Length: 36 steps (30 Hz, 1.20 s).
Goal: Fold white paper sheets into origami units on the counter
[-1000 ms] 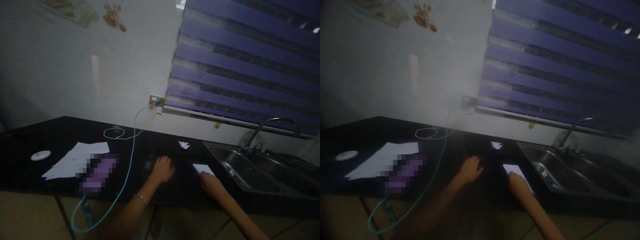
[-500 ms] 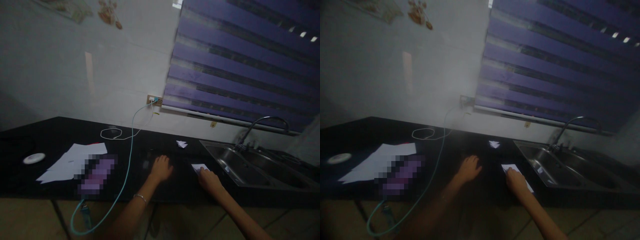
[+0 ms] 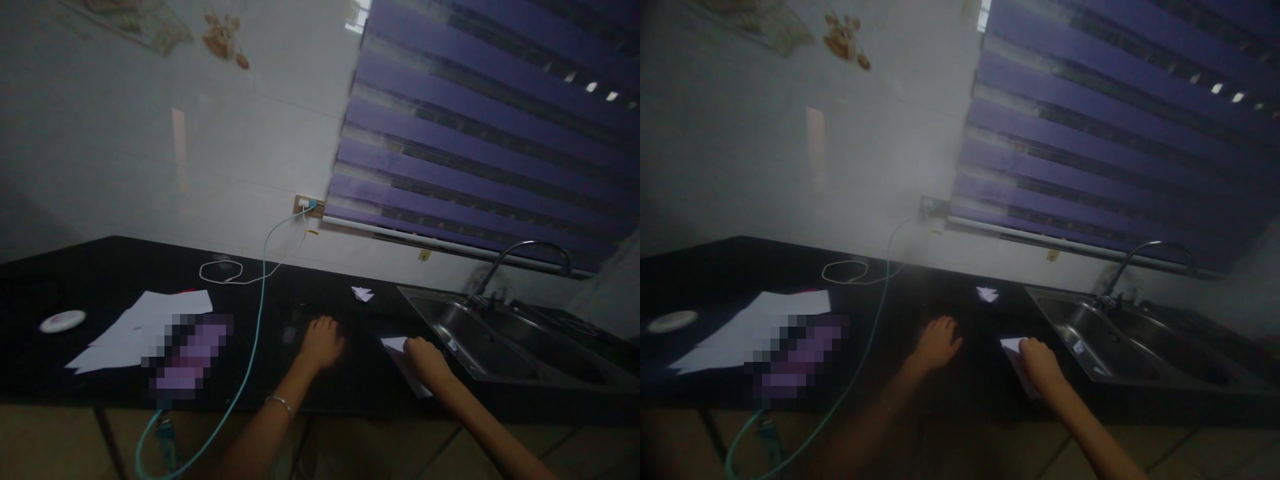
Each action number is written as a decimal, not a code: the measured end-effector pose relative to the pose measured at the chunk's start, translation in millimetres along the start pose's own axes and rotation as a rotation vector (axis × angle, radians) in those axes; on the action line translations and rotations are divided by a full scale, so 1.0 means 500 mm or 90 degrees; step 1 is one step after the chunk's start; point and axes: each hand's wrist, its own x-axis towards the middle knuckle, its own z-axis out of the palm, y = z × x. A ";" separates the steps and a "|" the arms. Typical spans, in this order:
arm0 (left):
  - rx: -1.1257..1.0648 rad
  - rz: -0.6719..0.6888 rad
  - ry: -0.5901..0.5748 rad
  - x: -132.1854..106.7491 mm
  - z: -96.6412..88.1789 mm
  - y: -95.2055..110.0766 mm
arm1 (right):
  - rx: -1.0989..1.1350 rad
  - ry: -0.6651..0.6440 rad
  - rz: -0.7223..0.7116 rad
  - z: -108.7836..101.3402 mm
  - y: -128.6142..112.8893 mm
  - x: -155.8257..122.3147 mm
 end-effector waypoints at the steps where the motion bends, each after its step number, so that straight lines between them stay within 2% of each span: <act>1: -0.001 0.000 -0.002 0.000 -0.002 0.001 | -0.004 0.007 0.002 -0.001 0.001 0.001; 5: -0.002 -0.007 -0.007 0.000 -0.005 0.002 | -0.013 0.028 -0.003 0.002 0.009 0.003; 11: -0.012 0.005 0.009 0.000 -0.001 0.000 | -0.023 0.038 -0.062 0.036 0.031 0.013; 18: -0.054 -0.082 0.048 0.001 -0.025 0.017 | 0.010 0.030 -0.021 0.049 0.053 0.017; 21: -0.074 -0.108 0.062 0.003 -0.031 0.021 | 0.015 0.016 -0.035 0.049 0.063 0.020; 24: -0.083 -0.117 0.051 0.003 -0.034 0.021 | 0.077 -0.001 -0.060 0.054 0.072 0.027; 27: -0.072 -0.079 0.012 0.001 -0.036 0.018 | 0.157 -0.023 -0.132 0.064 0.083 0.035; 31: -0.028 -0.019 -0.004 -0.003 -0.034 0.017 | 0.146 -0.045 -0.219 0.075 0.102 0.041; 36: -0.009 -0.013 -0.013 -0.003 -0.035 0.018 | 0.134 -0.010 -0.238 0.076 0.121 0.047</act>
